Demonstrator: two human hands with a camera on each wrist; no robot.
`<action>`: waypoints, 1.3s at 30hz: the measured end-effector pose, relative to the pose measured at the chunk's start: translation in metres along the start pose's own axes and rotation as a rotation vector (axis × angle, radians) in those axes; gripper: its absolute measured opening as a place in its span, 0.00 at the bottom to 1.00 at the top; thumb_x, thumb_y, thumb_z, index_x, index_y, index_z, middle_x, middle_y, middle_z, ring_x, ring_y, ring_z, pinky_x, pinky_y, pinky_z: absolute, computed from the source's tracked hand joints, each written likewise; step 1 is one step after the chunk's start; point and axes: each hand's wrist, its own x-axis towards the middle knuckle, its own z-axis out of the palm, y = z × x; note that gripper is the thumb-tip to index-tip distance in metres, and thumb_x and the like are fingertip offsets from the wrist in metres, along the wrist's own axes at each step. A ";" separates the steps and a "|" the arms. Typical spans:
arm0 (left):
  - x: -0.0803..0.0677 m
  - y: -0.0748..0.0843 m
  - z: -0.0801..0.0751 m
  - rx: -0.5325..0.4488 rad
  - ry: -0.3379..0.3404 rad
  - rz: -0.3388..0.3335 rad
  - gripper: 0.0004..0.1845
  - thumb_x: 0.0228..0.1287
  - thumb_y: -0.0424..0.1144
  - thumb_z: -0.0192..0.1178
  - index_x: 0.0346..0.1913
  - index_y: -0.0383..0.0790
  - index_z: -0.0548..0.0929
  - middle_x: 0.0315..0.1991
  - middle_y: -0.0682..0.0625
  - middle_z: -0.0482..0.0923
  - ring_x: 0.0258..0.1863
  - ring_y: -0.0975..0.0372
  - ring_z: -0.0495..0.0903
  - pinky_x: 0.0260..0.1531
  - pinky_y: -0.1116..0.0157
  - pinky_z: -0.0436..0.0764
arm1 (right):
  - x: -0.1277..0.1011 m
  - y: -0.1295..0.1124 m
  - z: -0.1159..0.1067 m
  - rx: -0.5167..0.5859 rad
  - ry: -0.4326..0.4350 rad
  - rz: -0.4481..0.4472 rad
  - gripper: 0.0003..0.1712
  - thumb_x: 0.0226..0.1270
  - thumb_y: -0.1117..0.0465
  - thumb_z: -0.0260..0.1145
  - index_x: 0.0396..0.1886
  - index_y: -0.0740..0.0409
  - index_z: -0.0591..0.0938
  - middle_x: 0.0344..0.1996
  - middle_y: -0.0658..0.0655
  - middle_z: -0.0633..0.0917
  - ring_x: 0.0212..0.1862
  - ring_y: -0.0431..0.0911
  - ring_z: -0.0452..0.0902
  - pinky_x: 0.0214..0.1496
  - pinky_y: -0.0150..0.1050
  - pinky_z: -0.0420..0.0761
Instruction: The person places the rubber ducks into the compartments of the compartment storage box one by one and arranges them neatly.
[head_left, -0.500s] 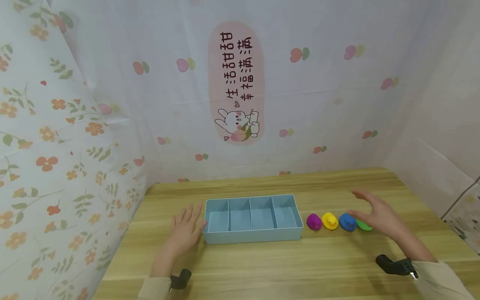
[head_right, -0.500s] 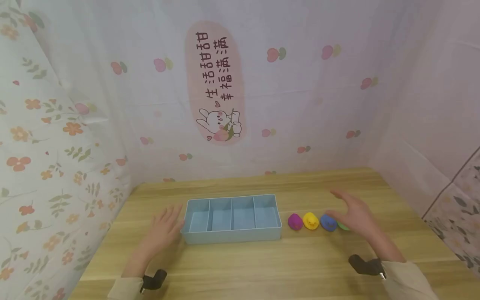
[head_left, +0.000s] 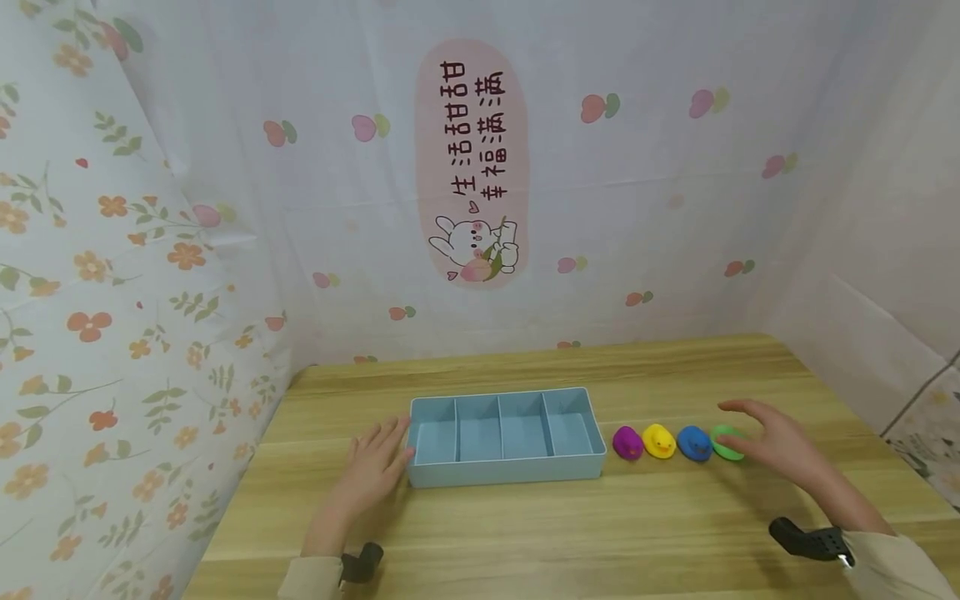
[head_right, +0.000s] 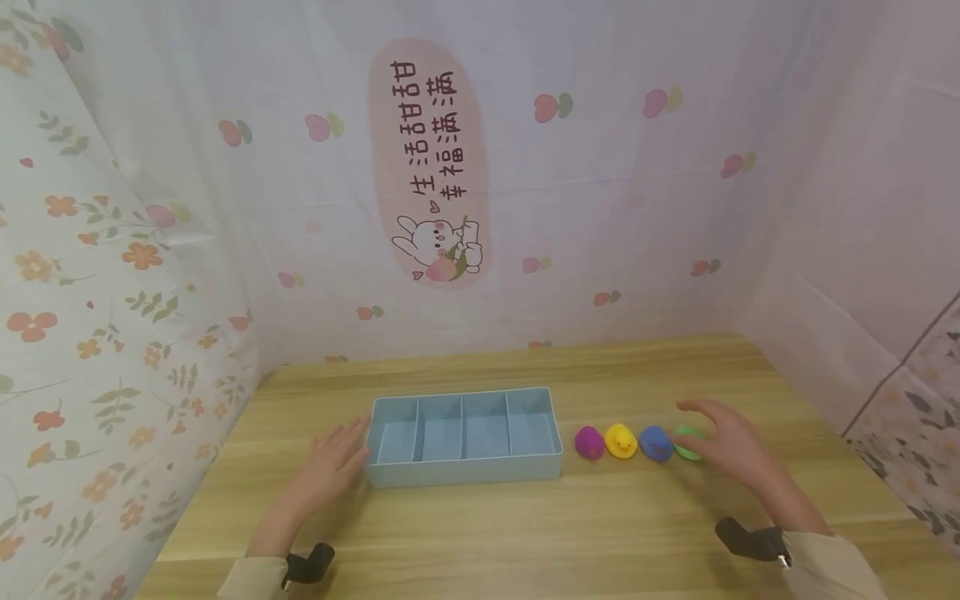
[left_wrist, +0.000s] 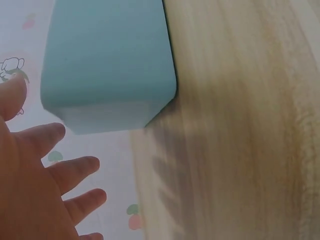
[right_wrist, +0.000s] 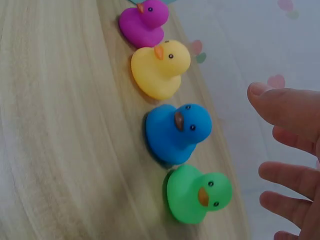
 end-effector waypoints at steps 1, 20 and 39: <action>0.000 0.000 0.001 0.000 -0.001 0.000 0.30 0.74 0.49 0.46 0.74 0.42 0.58 0.73 0.36 0.56 0.72 0.34 0.52 0.67 0.30 0.41 | -0.001 0.003 0.000 0.008 -0.003 0.003 0.33 0.61 0.54 0.69 0.60 0.70 0.72 0.60 0.78 0.71 0.59 0.75 0.63 0.50 0.68 0.69; 0.002 0.001 0.009 -0.017 0.011 0.007 0.33 0.72 0.50 0.50 0.73 0.39 0.58 0.71 0.38 0.63 0.71 0.36 0.55 0.65 0.29 0.38 | -0.011 0.046 0.016 0.043 -0.040 0.067 0.35 0.59 0.54 0.70 0.61 0.69 0.71 0.61 0.80 0.68 0.60 0.79 0.59 0.52 0.74 0.63; 0.003 -0.005 0.018 -0.025 0.087 0.055 0.36 0.68 0.50 0.55 0.73 0.37 0.58 0.73 0.40 0.58 0.69 0.37 0.60 0.65 0.29 0.43 | -0.007 0.060 0.030 0.038 0.017 0.100 0.33 0.59 0.55 0.71 0.58 0.71 0.74 0.57 0.81 0.72 0.57 0.77 0.64 0.51 0.71 0.65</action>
